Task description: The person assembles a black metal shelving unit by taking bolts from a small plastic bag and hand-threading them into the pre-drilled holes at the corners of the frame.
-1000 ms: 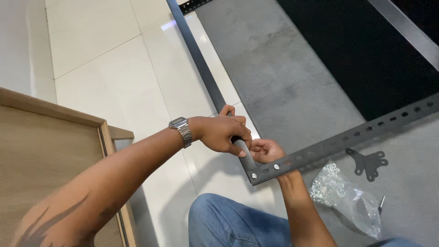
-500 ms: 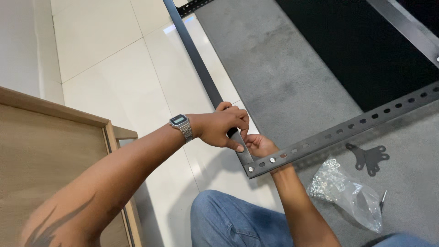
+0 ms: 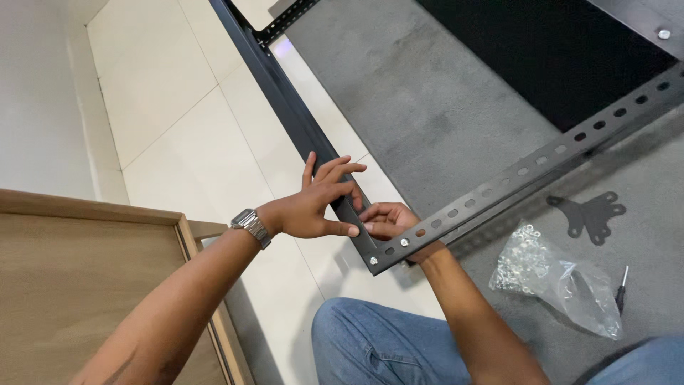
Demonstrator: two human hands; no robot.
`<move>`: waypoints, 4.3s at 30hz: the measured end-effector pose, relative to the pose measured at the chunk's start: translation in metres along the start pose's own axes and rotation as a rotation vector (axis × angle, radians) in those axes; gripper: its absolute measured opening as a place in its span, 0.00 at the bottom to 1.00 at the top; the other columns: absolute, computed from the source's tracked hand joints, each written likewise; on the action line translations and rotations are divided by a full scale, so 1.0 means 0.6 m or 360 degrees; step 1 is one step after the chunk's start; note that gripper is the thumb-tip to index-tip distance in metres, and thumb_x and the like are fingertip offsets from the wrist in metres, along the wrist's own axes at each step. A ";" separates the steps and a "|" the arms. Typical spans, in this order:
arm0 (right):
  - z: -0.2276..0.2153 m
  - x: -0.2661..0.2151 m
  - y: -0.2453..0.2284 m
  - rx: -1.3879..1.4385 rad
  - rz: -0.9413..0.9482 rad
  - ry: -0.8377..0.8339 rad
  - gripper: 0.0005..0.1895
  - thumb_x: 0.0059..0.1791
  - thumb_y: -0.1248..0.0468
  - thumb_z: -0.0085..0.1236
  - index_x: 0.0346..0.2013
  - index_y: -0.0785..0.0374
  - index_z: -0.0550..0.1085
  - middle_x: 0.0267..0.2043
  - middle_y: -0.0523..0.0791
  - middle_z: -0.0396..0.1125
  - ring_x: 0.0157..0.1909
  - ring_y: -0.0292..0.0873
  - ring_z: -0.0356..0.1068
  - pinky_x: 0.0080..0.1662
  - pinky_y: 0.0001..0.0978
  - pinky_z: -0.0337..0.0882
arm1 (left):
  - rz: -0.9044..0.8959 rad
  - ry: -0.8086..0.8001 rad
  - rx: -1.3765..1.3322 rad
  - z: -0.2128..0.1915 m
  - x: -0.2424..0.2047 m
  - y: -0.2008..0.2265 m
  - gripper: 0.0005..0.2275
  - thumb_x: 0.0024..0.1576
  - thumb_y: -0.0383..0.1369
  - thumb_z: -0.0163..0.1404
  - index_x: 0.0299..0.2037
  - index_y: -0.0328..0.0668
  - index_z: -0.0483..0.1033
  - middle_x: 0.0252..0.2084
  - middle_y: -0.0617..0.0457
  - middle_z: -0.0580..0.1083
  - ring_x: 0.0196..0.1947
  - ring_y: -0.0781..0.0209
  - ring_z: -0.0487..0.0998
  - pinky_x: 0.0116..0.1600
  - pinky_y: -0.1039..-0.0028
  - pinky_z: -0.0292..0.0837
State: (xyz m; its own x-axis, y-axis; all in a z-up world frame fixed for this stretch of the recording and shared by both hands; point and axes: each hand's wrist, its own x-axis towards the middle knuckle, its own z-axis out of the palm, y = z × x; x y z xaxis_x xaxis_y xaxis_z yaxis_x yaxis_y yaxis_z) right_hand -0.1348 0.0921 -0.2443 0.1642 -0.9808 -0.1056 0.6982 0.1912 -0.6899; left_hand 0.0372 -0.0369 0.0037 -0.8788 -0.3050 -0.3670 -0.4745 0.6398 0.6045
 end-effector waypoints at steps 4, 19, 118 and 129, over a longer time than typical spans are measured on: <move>0.042 -0.022 -0.034 0.0052 0.0026 -0.0012 0.07 0.58 0.72 0.67 0.51 0.71 0.83 0.40 0.51 0.85 0.40 0.40 0.85 0.44 0.29 0.84 | -0.0062 -0.0012 -0.0030 -0.005 0.001 0.015 0.29 0.63 0.57 0.67 0.66 0.57 0.71 0.90 0.44 0.53 0.93 0.37 0.36 0.82 0.27 0.00; 0.037 -0.015 -0.046 0.0121 -0.0085 -0.0042 0.13 0.52 0.78 0.75 0.51 0.78 0.87 0.39 0.57 0.86 0.41 0.46 0.87 0.43 0.35 0.86 | -0.0315 0.0204 0.0187 0.013 -0.021 0.027 0.38 0.58 0.62 0.70 0.73 0.57 0.71 0.92 0.37 0.41 0.91 0.24 0.26 0.87 0.25 0.15; -0.007 0.023 0.040 0.0158 0.0250 -0.0187 0.14 0.65 0.65 0.58 0.47 0.72 0.85 0.33 0.56 0.84 0.30 0.42 0.83 0.35 0.26 0.79 | -0.0365 0.0162 -0.0188 0.029 -0.015 0.003 0.63 0.59 0.55 0.73 0.93 0.57 0.30 0.93 0.40 0.19 0.86 0.28 0.04 0.87 0.29 0.17; -0.016 0.025 0.046 0.0072 0.0153 -0.0260 0.13 0.65 0.64 0.58 0.49 0.72 0.85 0.32 0.51 0.83 0.29 0.38 0.81 0.34 0.24 0.77 | -0.0317 0.0176 -0.0201 0.033 -0.016 -0.003 0.63 0.60 0.54 0.72 0.93 0.55 0.29 0.93 0.39 0.19 0.86 0.27 0.04 0.87 0.27 0.17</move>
State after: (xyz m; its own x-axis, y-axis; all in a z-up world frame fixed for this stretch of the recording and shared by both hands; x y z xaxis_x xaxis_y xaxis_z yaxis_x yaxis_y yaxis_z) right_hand -0.1201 0.0824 -0.2718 0.3397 -0.9392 -0.0492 0.7041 0.2887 -0.6488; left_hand 0.0474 -0.0210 -0.0078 -0.7644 -0.4956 -0.4124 -0.6351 0.4686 0.6141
